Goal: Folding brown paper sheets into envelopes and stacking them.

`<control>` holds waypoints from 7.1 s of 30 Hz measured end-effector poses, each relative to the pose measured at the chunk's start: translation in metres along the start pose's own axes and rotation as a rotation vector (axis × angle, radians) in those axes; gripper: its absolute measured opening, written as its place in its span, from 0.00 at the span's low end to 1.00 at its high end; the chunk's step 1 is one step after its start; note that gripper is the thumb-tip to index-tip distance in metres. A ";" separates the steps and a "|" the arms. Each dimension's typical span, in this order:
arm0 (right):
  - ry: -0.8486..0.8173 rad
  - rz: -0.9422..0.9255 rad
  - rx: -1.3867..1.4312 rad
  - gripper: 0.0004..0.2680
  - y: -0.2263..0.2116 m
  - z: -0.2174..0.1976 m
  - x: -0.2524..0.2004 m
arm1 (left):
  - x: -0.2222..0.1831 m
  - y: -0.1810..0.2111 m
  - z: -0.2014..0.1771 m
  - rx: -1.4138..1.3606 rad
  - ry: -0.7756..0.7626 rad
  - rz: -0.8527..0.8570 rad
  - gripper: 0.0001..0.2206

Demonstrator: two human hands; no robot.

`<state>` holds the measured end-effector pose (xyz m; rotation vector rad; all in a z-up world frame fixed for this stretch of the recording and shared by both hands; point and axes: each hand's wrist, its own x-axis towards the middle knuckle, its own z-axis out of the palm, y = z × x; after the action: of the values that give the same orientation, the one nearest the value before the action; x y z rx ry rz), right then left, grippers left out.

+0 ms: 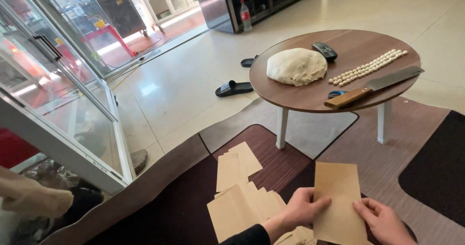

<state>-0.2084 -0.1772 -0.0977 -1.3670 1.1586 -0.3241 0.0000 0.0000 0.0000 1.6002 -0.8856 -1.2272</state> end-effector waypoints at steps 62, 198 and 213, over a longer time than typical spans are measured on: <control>-0.243 0.420 -0.223 0.10 0.153 -0.051 -0.098 | 0.040 -0.125 0.074 0.837 -0.345 -0.148 0.13; -0.098 0.380 -0.298 0.15 0.118 -0.053 -0.111 | -0.010 -0.108 0.019 0.682 -0.067 0.181 0.11; -0.076 0.280 -0.268 0.12 0.081 -0.037 -0.131 | -0.063 -0.183 -0.175 1.099 0.557 -0.298 0.29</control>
<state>-0.3309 -0.0773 -0.1018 -1.4100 1.3446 0.0871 0.1567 0.1592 -0.1355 2.8329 -1.0194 -0.3359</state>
